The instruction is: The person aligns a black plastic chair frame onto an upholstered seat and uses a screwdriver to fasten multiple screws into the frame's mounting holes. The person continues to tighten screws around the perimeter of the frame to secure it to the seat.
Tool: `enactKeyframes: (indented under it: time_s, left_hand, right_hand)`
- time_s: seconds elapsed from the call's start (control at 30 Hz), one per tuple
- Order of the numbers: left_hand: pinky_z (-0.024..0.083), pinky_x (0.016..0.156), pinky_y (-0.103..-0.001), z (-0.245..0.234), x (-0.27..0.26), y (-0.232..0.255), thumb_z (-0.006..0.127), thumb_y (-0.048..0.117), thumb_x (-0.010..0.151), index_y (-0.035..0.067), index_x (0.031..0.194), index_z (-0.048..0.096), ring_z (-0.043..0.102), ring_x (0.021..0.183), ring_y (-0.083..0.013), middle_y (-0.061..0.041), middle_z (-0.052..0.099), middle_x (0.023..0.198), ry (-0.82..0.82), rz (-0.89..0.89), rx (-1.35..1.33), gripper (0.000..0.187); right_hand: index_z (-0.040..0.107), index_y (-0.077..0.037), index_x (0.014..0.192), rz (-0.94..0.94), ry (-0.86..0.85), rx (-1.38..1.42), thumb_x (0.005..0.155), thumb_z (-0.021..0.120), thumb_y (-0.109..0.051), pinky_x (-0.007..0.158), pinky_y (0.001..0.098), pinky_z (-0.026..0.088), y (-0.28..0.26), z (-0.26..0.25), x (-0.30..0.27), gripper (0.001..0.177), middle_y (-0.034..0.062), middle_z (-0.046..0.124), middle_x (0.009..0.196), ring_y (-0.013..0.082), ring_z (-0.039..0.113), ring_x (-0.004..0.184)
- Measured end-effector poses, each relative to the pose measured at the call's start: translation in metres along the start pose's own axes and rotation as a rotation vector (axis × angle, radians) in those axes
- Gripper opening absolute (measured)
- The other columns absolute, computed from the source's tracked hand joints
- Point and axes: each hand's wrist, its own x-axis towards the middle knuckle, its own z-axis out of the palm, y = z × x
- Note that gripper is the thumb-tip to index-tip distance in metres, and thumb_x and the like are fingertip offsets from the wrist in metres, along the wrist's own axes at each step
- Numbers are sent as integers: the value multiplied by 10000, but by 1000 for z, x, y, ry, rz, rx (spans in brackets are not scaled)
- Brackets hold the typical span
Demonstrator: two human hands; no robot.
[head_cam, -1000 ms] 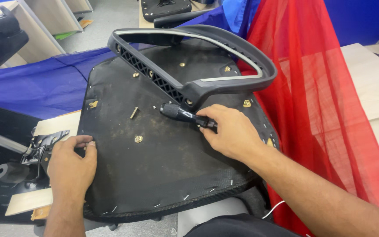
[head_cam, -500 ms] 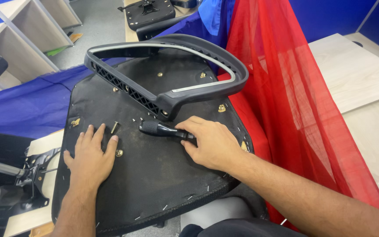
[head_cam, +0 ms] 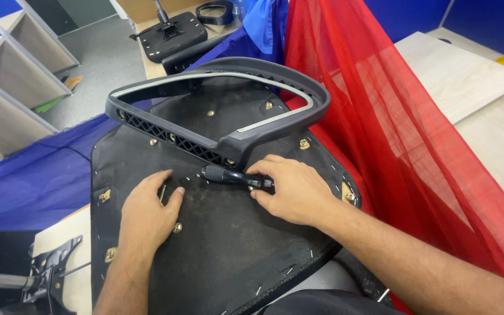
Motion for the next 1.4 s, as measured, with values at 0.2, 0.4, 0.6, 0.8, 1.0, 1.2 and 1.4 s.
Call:
enactKeyframes:
  time_s: [0.2,0.4,0.6,0.8,1.0,1.2,1.4]
  left_hand:
    - [534,913,-368,0,-4,25,698,245,859,134,1185,726,697,1024,-247,1,681,1336,-134,-74,-134,345]
    - [493,995,-387,3,-9,29,704,191,883,99,1105,756,661,1161,-250,-44,725,1208,-33,124,-151,246]
    - [504,994,-388,3,-6,22,632,123,928,101,1108,753,666,1130,-244,-49,732,1169,-32,39,-130,218]
    - [500,983,-398,4,-5,16,634,127,942,107,1081,767,671,1095,-241,-50,738,1104,0,10,-79,193]
    - [523,931,-390,1,-7,13,703,229,911,139,1085,777,687,1007,-220,-37,727,1035,-19,-130,-35,209]
    - [544,826,-399,-9,-8,15,784,346,871,134,992,804,709,873,-247,-46,733,957,-60,-293,42,245]
    - [558,787,-390,-8,-7,16,779,336,885,111,974,804,726,803,-230,-53,748,897,-68,-318,33,243]
  right_hand:
    - [716,-146,1106,59,55,-22,811,739,-240,804,418,540,-11,5,-7,311,26,709,1028,264,713,916]
    - [726,-149,1076,77,69,-50,810,744,-237,783,416,544,-15,8,-8,280,24,709,989,264,710,900]
    - [721,-147,1075,59,79,-61,817,735,-237,766,410,543,-12,9,-10,274,17,705,974,254,710,878]
    - [724,-149,1086,66,73,-57,824,735,-244,766,408,543,-12,10,-11,279,15,709,984,253,710,881]
    - [726,-142,1085,42,82,-43,824,734,-242,766,405,549,-10,10,-11,280,17,715,1000,252,717,873]
    - [724,-137,1088,23,85,-43,819,737,-239,756,405,552,-8,10,-11,288,24,713,988,254,717,858]
    - [723,-139,1095,20,73,-47,824,736,-246,749,402,554,-6,10,-11,291,27,709,986,251,716,851]
